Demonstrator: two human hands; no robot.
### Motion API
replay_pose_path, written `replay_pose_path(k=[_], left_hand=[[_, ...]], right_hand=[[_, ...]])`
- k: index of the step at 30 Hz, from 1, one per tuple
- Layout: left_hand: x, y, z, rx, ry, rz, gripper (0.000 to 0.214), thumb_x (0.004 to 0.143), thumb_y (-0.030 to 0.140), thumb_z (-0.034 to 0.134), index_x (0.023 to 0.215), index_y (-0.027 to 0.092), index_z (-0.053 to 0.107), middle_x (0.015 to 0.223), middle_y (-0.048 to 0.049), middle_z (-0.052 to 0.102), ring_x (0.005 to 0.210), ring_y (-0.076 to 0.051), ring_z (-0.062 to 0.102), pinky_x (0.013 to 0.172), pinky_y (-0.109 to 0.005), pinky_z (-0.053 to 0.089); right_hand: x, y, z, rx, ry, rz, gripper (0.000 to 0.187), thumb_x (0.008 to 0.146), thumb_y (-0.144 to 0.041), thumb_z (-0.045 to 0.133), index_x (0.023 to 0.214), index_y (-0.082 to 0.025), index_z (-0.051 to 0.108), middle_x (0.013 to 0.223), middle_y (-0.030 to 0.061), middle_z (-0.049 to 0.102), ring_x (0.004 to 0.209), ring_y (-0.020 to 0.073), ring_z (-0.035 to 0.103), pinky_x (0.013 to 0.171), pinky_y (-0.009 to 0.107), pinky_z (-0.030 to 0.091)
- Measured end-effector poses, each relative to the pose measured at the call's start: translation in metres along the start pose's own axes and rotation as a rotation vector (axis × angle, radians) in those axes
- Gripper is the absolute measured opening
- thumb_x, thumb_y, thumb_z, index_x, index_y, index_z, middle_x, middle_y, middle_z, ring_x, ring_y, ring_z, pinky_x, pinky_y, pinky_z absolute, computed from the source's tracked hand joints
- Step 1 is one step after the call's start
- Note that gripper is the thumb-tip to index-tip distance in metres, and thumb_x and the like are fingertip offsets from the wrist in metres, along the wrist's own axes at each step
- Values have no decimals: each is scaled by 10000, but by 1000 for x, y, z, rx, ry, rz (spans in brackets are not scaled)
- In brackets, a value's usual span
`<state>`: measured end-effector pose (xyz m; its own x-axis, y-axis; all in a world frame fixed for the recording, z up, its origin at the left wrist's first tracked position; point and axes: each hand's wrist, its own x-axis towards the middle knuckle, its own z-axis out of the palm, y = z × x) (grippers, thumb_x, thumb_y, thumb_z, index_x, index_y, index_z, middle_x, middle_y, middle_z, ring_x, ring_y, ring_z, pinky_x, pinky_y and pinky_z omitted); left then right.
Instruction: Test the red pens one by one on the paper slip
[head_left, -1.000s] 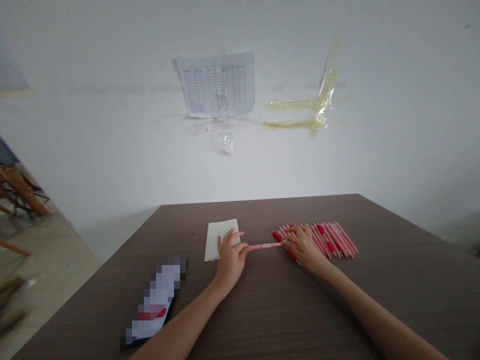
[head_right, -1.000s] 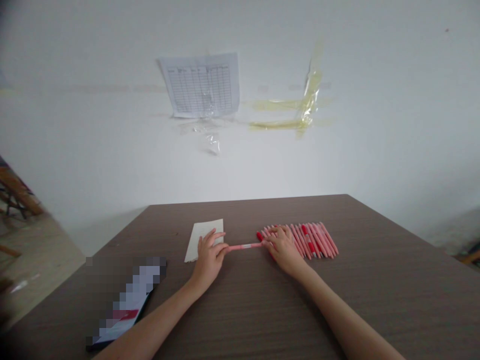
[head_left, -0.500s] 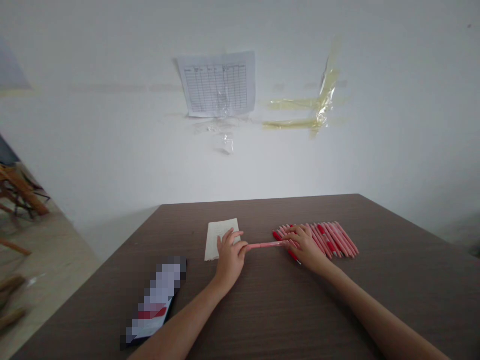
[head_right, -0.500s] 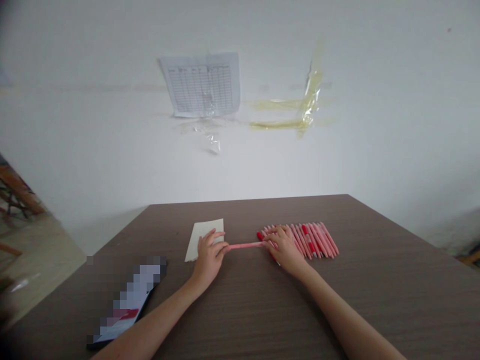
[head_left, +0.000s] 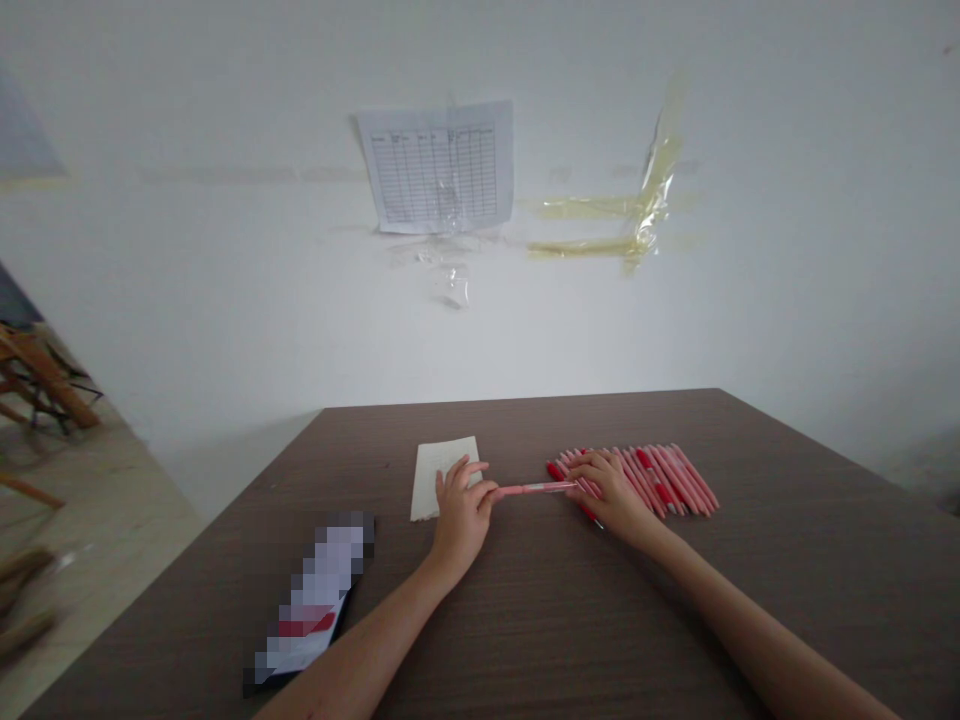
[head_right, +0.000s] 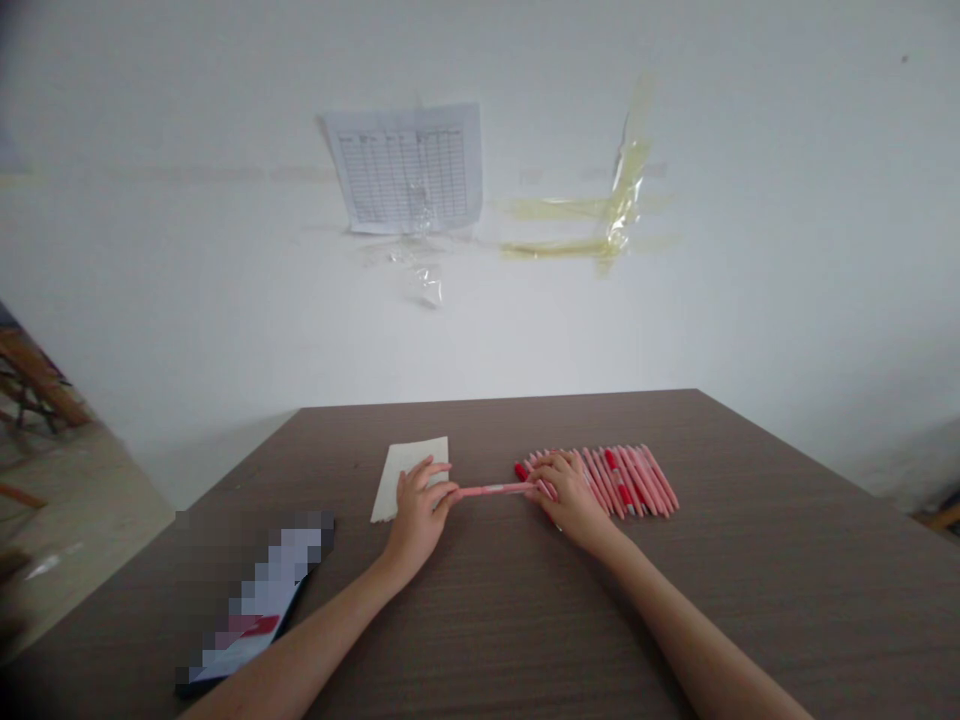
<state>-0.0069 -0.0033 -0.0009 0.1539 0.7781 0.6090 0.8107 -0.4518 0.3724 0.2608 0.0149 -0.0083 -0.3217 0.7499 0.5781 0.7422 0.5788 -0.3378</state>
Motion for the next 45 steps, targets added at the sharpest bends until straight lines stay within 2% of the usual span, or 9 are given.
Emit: replay_pose_path(k=[3, 8, 16, 21, 24, 28, 34, 41, 45], left_hand=[[0, 0, 0, 2, 12, 4, 156, 874, 278, 586, 813, 273, 731, 1177, -48, 641, 1268, -286, 447, 1067, -644, 246], [0, 1, 0, 3, 20, 10, 170, 877, 265, 581, 805, 271, 735, 1169, -46, 647, 1261, -284, 457, 1069, -629, 258], [2, 1, -1, -3, 6, -21, 137, 862, 268, 606, 818, 259, 735, 1150, -48, 663, 1248, -288, 476, 1058, -635, 274], [2, 1, -2, -9, 19, -11, 130, 860, 254, 608, 821, 253, 732, 1145, -48, 669, 1242, -279, 484, 1072, -622, 267], [1, 1, -2, -10, 16, -11, 138, 865, 280, 603, 820, 258, 731, 1142, -49, 668, 1241, -281, 485, 1071, -629, 262], [1, 1, -2, -11, 17, -13, 140, 867, 274, 598, 823, 260, 731, 1146, -51, 667, 1244, -287, 482, 1066, -638, 262], [2, 1, -2, -13, 24, -14, 134, 863, 265, 603, 825, 265, 732, 1137, -52, 670, 1236, -282, 491, 1068, -622, 274], [1, 1, -1, -17, 37, -6, 134, 862, 278, 609, 822, 261, 735, 1132, -52, 674, 1235, -278, 492, 1075, -622, 265], [0, 0, -1, -17, 30, -14, 140, 864, 259, 604, 831, 272, 739, 1142, -50, 668, 1235, -279, 492, 1071, -625, 274]], right_hand=[[0, -3, -2, -29, -18, 18, 216, 921, -388, 517, 938, -242, 675, 1079, 82, 646, 1098, 271, 509, 1008, 537, 324], [-1, -5, -3, -70, -34, 8, 273, 942, -352, 472, 815, -230, 680, 1061, 80, 654, 1096, 273, 505, 1010, 549, 317], [1, -1, -2, 22, 26, 8, 211, 884, -418, 575, 902, -229, 668, 1068, 82, 655, 1097, 265, 509, 994, 482, 353], [0, -6, -6, -36, -15, 20, 269, 947, -395, 455, 995, -249, 676, 1086, 89, 655, 1095, 268, 510, 999, 519, 335], [0, -6, -6, -61, -36, 8, 297, 961, -366, 419, 967, -242, 688, 1120, 95, 639, 1106, 273, 501, 994, 525, 340], [0, -4, -4, -54, -32, -17, 272, 943, -366, 460, 877, -235, 688, 1112, 95, 635, 1114, 279, 505, 974, 512, 364], [0, -5, -5, -21, -12, -3, 206, 907, -397, 542, 974, -249, 669, 1102, 82, 638, 1106, 269, 509, 998, 503, 355], [0, -4, -4, -52, -34, 9, 268, 939, -373, 474, 849, -235, 685, 1063, 89, 648, 1070, 266, 523, 984, 531, 349], [0, -2, -3, -21, -23, -16, 229, 914, -384, 519, 851, -233, 680, 1077, 97, 649, 1094, 278, 529, 988, 543, 335]])
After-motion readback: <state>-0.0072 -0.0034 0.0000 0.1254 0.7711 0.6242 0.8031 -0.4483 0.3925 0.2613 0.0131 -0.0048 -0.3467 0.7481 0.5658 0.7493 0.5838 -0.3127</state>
